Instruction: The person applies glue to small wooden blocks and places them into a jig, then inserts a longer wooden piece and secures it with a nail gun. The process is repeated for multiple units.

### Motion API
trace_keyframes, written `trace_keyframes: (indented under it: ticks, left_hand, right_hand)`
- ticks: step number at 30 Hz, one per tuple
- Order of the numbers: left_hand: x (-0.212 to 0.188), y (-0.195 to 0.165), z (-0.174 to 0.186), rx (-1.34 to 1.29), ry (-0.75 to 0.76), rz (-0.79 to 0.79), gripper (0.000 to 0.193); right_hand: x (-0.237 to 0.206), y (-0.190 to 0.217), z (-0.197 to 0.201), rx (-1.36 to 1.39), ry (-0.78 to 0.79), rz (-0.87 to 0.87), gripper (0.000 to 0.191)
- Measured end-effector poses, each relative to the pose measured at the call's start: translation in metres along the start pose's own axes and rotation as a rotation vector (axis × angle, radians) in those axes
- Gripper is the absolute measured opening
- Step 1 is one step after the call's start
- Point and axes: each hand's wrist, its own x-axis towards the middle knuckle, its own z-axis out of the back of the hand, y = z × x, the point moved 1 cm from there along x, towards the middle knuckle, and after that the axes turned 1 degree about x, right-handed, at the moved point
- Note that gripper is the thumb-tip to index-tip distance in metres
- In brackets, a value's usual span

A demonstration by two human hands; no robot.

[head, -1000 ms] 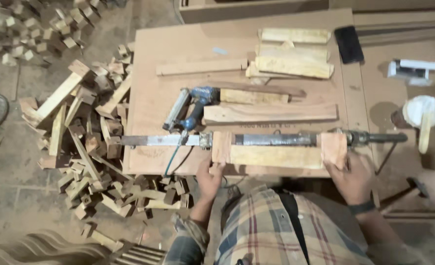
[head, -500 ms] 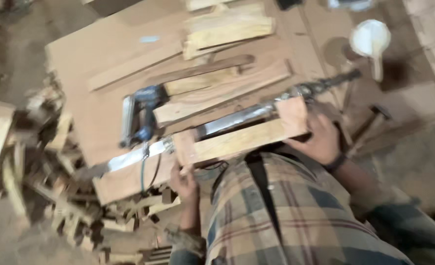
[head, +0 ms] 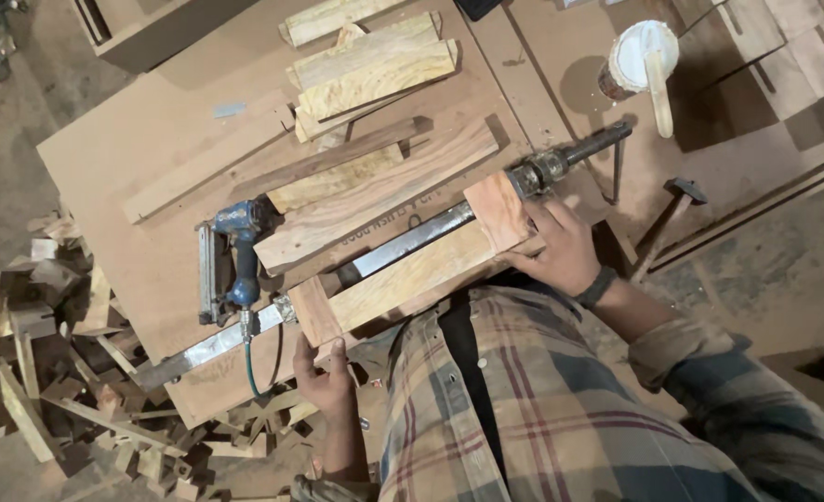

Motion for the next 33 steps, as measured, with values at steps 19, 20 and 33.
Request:
trace_keyframes:
  ticks: [19,20,33]
  left_hand:
    - [-0.004,0.009,-0.001,-0.230,-0.096,0.249,0.058]
    - [-0.004,0.008,-0.003,-0.233,-0.082,0.219,0.058]
    - [0.091,-0.052,-0.006,0.853,0.211,-0.521,0.103]
  right_hand:
    - [-0.019,-0.058,-0.012,0.147,0.115,0.125,0.068]
    - [-0.017,-0.066,-0.016,0.155,0.117,0.140,0.068]
    - [0.042,-0.081,-0.038,-0.059,0.295,0.253,0.069]
